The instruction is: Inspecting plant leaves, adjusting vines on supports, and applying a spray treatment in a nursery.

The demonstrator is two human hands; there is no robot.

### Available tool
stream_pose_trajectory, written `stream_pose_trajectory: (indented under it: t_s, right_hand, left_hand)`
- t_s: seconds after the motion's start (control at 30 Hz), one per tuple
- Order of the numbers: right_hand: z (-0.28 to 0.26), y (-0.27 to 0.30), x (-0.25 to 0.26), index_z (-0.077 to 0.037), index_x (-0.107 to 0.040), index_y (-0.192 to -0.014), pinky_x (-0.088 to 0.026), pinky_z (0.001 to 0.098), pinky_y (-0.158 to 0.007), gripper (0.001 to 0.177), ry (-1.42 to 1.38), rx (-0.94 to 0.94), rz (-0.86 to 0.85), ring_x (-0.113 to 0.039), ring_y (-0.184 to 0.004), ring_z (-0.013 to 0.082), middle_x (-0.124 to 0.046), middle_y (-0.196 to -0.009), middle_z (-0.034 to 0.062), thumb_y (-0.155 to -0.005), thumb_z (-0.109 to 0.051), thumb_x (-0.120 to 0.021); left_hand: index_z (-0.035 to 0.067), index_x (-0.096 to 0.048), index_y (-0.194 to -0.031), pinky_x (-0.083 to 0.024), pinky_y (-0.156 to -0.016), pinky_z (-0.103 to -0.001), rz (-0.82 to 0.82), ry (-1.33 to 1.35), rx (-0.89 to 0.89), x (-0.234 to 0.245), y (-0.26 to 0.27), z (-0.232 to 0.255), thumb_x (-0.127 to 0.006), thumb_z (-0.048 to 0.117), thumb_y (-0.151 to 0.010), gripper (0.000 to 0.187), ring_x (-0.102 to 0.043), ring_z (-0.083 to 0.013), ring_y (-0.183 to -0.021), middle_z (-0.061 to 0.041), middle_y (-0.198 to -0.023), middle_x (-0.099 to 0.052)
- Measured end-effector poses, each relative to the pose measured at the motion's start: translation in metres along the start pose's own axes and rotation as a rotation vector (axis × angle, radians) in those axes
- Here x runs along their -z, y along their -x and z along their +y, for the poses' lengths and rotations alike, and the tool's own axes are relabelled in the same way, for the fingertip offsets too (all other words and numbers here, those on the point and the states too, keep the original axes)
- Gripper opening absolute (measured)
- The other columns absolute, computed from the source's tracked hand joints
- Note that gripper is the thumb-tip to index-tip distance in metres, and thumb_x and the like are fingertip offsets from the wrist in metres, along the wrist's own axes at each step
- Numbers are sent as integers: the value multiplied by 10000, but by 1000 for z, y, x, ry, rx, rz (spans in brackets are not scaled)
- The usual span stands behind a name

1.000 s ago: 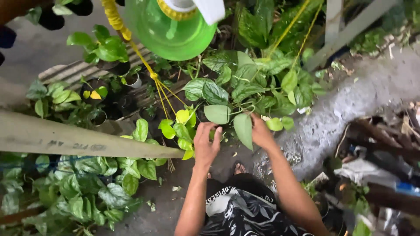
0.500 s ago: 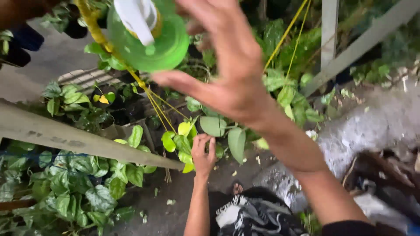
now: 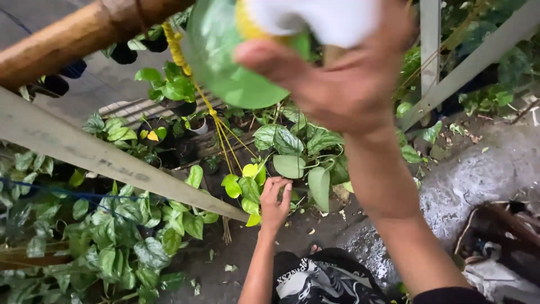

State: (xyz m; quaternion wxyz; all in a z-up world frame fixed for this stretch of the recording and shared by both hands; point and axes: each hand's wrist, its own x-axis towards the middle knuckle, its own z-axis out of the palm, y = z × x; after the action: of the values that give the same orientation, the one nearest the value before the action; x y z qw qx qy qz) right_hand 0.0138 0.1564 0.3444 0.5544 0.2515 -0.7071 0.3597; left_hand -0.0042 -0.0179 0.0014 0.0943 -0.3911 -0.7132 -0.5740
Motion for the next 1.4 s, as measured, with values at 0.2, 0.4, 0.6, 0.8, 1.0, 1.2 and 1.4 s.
stream_pose_trajectory:
  t_s: [0.2, 0.4, 0.6, 0.8, 1.0, 1.2, 1.4]
  right_hand:
    - [-9, 64, 42, -212, -287, -1664, -310, 491, -1451, 941, -187, -179, -92, -430, -1543, 345, -375, -1650, 92, -807, 97, -524]
    - [-50, 300, 9, -140, -301, -1598, -497, 486, -1110, 994, -455, -670, 126, -498, -1391, 415, -401, -1570, 246, -727, -110, -780]
    - [-140, 373, -18, 92, -404, -1467, -590, 521, -899, 971, -622, -1151, 284, -585, -1269, 397, -531, -1447, 300, -678, -151, -917]
    - [-159, 356, -26, 88, -520, -1249, -550, 494, -786, 955, -1321, -962, 220, -603, -1059, 417, -631, -1121, 282, -775, -687, -815]
    - [-146, 361, -24, 1, -734, -886, -555, 302, -537, 369, -115, -1193, 178, -691, -648, 180, -743, -685, 125, -829, -363, -762]
    - [-156, 378, -5, -9, -666, -997, -558, 387, -709, 597, 762, -1052, 163, -703, -723, 289, -727, -781, 138, -688, -408, -985]
    - [-161, 356, -20, 121, -556, -1226, -525, 510, -947, 854, 759, -801, -15, -643, -1021, 423, -633, -1059, 249, -710, -439, -941]
  left_hand:
    - [18, -703, -1104, -502, -813, -352, -153, 41, 10, 16, -5, 2, -545, 179, -1046, 233, -615, -247, -975, -114, -1032, -620]
    - [96, -722, -1075, -557, -827, -416, -202, 134, 126, 27, 0, 10, -616, 122, -1025, 120, -676, -266, -948, -69, -947, -629]
    - [56, -722, -1069, -554, -853, -461, -243, 187, 72, 33, 9, 16, -631, 60, -1002, 113, -660, -329, -976, -107, -957, -607]
    - [48, -733, -1078, -546, -901, -455, -251, 254, 86, 34, 5, 18, -634, 53, -999, 127, -670, -316, -1020, -113, -974, -627]
    - [60, -737, -1084, -577, -860, -426, -256, 283, 93, 35, 6, 10, -623, 61, -1003, 140, -689, -314, -1040, -107, -1000, -632]
    - [52, -740, -1088, -588, -842, -415, -250, 291, 123, 44, 4, 16, -618, 77, -1007, 148, -695, -331, -1045, -129, -1023, -649]
    - [52, -738, -1082, -582, -848, -432, -258, 293, 101, 43, 4, 12, -606, 65, -1013, 149, -695, -328, -1023, -121, -1012, -645]
